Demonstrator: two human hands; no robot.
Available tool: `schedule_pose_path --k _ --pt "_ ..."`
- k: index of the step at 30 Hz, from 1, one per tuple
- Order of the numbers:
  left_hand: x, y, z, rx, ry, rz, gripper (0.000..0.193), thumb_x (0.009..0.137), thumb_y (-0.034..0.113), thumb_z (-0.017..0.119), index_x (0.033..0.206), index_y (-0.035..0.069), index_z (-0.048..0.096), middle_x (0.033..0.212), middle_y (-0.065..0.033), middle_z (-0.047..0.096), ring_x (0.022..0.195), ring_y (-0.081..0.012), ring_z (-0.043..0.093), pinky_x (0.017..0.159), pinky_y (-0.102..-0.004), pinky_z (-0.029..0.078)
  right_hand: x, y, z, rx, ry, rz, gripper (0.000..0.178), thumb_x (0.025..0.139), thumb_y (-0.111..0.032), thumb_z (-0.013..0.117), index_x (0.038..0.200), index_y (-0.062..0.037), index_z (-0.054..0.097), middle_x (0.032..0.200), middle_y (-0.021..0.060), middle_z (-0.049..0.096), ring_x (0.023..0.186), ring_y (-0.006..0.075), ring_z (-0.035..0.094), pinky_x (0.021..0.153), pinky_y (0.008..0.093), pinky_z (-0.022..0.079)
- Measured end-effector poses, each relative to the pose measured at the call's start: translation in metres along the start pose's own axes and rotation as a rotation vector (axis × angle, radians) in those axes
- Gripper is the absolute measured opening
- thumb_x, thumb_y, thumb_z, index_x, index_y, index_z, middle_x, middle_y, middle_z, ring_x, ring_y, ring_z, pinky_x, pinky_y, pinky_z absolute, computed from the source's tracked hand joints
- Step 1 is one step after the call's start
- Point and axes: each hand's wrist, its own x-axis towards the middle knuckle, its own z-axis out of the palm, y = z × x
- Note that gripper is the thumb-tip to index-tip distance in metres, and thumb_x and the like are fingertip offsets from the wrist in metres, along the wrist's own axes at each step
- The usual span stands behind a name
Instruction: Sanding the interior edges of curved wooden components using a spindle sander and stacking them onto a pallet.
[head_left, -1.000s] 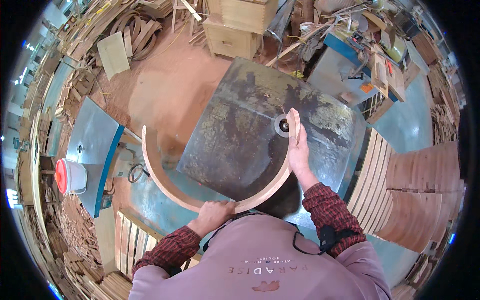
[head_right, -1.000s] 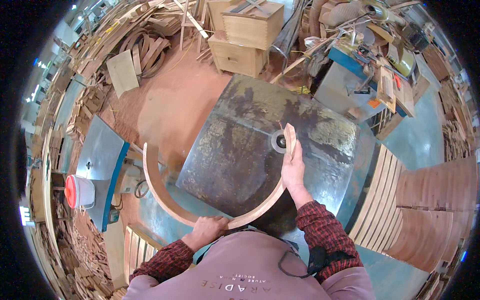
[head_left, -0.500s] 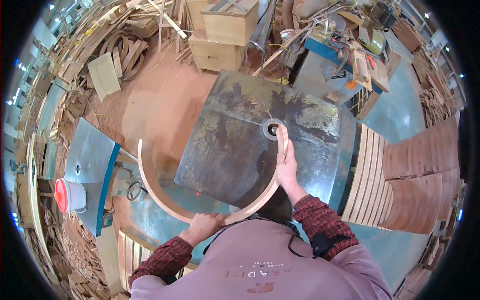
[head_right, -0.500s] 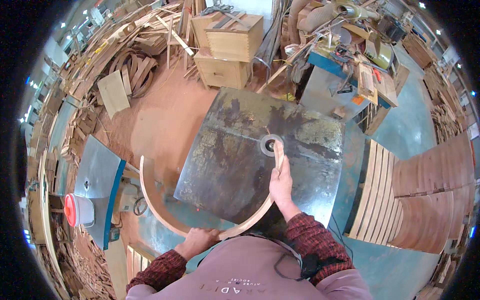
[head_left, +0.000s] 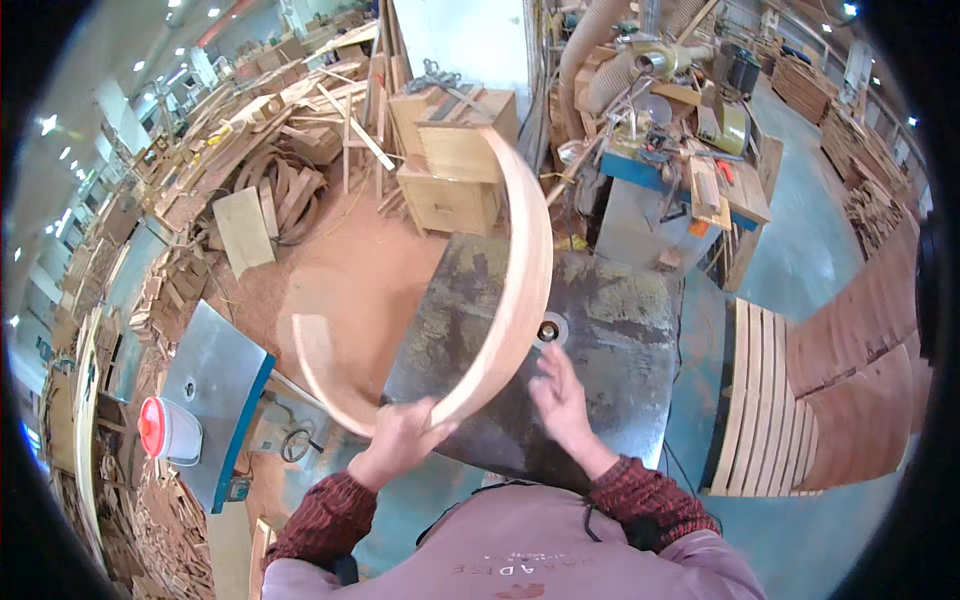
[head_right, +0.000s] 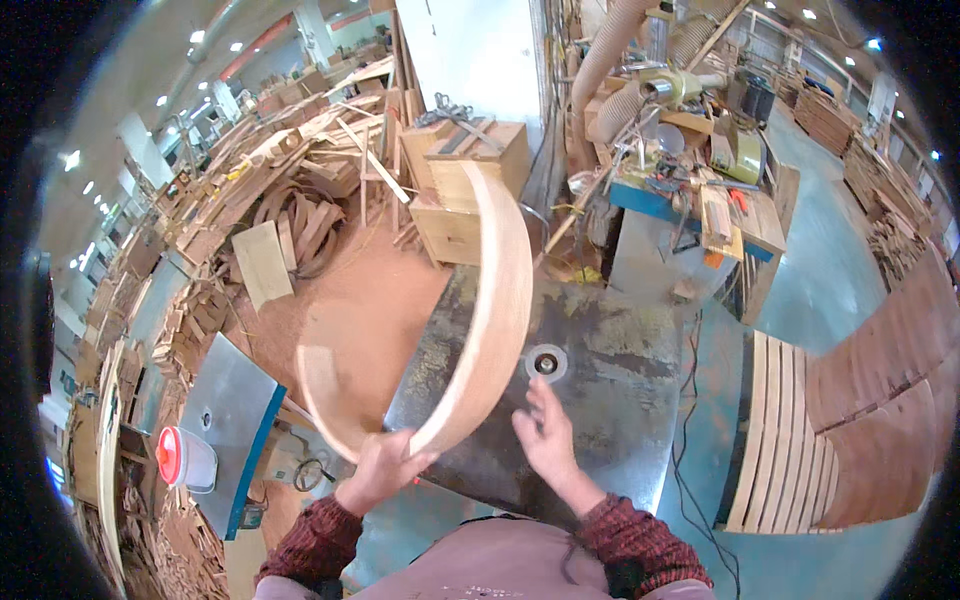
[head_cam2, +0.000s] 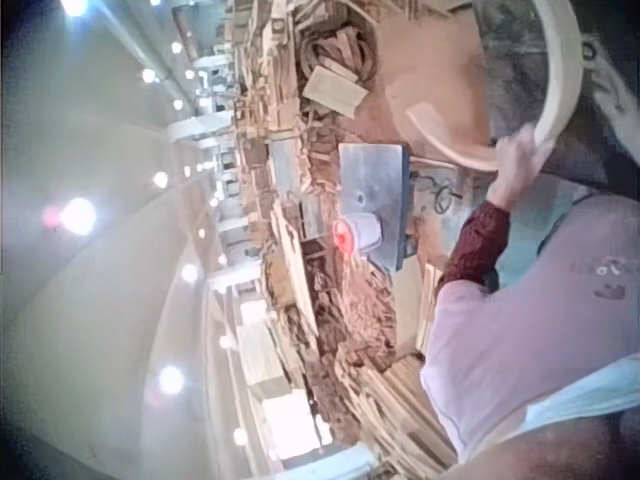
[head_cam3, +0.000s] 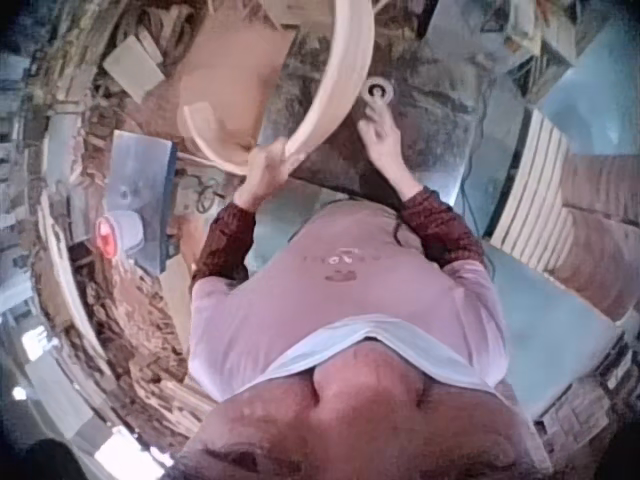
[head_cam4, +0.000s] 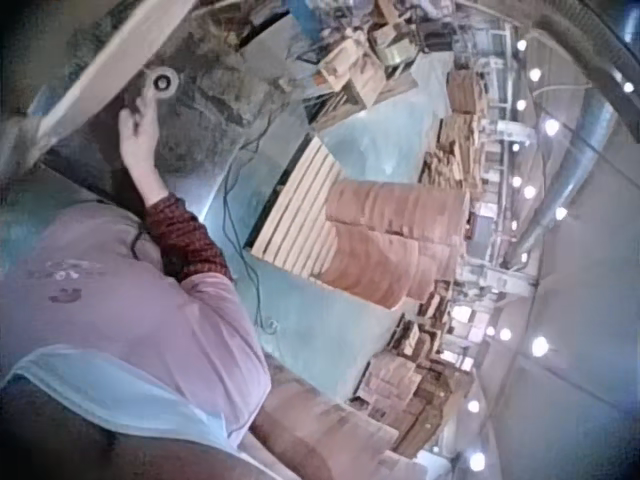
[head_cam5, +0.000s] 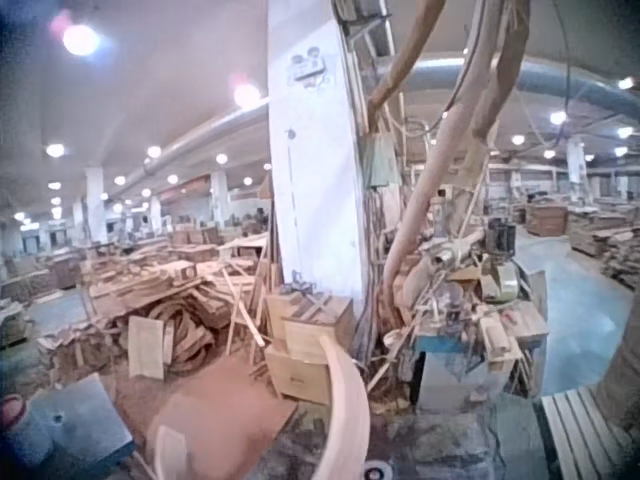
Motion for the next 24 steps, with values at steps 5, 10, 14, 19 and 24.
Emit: schedule_pose_path --k 5,10,14,19,24 --pt "0.064 0.074 -0.015 -0.698 0.267 -0.171 0.037 0.096 0.016 0.074 0.124 -0.005 0.064 0.112 -0.0067 0.073 0.103 -0.0104 0.064 0.091 -0.031 0.054 -0.029 -0.035 -0.006 -0.347 -0.155 -0.176 0.09 0.085 -0.02 0.079 0.159 0.0023 0.031 0.16 0.0276 0.038 0.145 0.0396 0.044 0.117 0.0456 0.04" --pt "0.106 0.138 -0.011 -1.233 0.445 0.006 0.031 0.1 0.02 0.071 0.12 -0.003 0.064 0.111 -0.0035 0.071 0.098 -0.0085 0.064 0.086 -0.0289 0.055 -0.048 -0.04 -0.057 -0.469 0.074 -0.296 0.117 0.073 -0.026 0.089 0.162 0.0028 0.02 0.165 0.028 0.028 0.154 0.0424 0.029 0.125 0.0478 0.026" --pt "0.109 0.177 -0.01 -1.536 0.409 0.02 0.027 0.101 0.016 0.069 0.122 -0.001 0.063 0.113 -0.0041 0.07 0.099 -0.0086 0.064 0.089 -0.0276 0.053 -0.075 -0.034 -0.105 -0.641 0.357 -0.424 0.113 0.078 -0.03 0.086 0.163 0.0001 0.019 0.166 0.0276 0.027 0.153 0.0413 0.032 0.124 0.0476 0.028" --pt "0.11 0.204 0.027 -1.658 0.066 -0.069 0.028 0.102 0.014 0.065 0.125 -0.001 0.06 0.118 -0.0061 0.068 0.104 -0.0109 0.065 0.089 -0.0304 0.055 -0.116 -0.05 -0.16 -0.528 0.641 -0.288 0.09 0.086 -0.015 0.077 0.16 0.0031 0.029 0.159 0.0217 0.04 0.146 0.0357 0.043 0.121 0.0423 0.032" --pt "0.145 0.215 0.103 -1.314 -0.219 0.283 0.034 0.104 0.017 0.062 0.131 -0.003 0.055 0.123 -0.0109 0.068 0.108 -0.0151 0.067 0.088 -0.0337 0.057 -0.194 -0.045 -0.213 -0.365 0.818 0.028 0.042 0.093 0.0 0.058 0.134 0.006 0.056 0.122 0.0088 0.064 0.108 0.0166 0.062 0.097 0.0326 0.05"
